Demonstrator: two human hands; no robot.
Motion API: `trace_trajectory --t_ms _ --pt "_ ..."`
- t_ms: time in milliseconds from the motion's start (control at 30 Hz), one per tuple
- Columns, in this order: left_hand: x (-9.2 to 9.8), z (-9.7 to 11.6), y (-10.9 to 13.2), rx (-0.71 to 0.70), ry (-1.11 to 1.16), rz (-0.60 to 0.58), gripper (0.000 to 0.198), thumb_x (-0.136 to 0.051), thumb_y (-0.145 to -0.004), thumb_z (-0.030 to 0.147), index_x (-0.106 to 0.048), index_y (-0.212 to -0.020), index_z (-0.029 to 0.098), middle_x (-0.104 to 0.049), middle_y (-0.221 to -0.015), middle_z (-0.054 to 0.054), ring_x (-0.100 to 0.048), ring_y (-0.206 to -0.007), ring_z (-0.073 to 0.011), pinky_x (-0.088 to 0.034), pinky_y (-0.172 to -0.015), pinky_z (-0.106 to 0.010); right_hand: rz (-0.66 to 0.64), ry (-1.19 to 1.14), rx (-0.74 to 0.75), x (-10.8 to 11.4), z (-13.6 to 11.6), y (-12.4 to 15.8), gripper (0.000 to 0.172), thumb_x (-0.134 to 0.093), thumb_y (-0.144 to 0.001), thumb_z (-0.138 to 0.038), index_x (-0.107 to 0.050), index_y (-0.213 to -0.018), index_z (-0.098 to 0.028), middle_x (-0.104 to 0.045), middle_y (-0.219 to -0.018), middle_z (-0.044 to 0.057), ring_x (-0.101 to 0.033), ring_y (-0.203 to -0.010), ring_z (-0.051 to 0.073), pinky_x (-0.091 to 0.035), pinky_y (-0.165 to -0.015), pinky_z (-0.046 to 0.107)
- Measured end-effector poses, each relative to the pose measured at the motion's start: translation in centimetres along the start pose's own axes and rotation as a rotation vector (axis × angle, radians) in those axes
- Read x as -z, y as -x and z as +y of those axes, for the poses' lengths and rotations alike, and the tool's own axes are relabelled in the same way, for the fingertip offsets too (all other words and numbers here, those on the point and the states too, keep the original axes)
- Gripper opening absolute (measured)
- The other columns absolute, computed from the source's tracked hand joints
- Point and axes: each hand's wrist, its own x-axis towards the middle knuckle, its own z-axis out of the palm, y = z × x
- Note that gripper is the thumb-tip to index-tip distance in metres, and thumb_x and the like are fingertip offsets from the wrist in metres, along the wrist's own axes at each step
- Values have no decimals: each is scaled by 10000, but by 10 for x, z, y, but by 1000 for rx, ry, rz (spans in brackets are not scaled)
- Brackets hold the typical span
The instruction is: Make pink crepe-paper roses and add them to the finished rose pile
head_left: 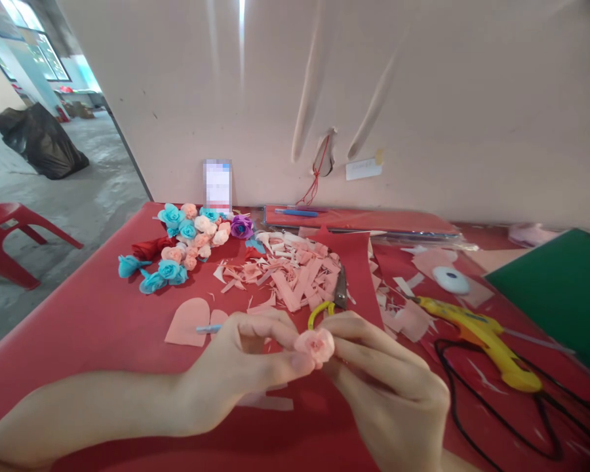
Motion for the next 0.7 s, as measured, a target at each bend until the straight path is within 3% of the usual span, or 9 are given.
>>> trace_trajectory --t_ms 200,300,433,700 --pt "1 -1 0 -28 25 -45 164 -695 -683 330 -613 -666 188 -474 -904 0 -491 -921 -188 -504 -647 -289 -9 4 42 1 2 1 245 -592 -658 11 -676 -614 -215 -634 -617 11 -585 -526 127 -503 -454 208" --pt "3 -3 0 -121 -23 -97 114 -675 -709 295 -630 -666 200 -486 -883 -2 -478 -922 -175 -495 -721 -302 -28 -14 40 2 4 2 263 -599 -655 22 -687 -660 -226 -635 -645 7 -594 -551 127 -507 -480 208" --pt "7 -5 -1 -212 -43 -156 181 -591 -770 372 -649 -696 217 -480 -798 3 -494 -839 -145 -452 -814 -312 -83 -71 66 4 8 3 297 -593 -674 28 -697 -729 -245 -644 -686 0 -604 -593 126 -516 -524 207" --pt "5 3 2 -301 -212 -159 162 -561 -806 295 -647 -701 206 -515 -778 11 -500 -816 -126 -418 -818 -281 -138 -112 129 5 16 3 302 -595 -728 -11 -698 -876 -253 -665 -755 7 -622 -641 127 -534 -561 217"
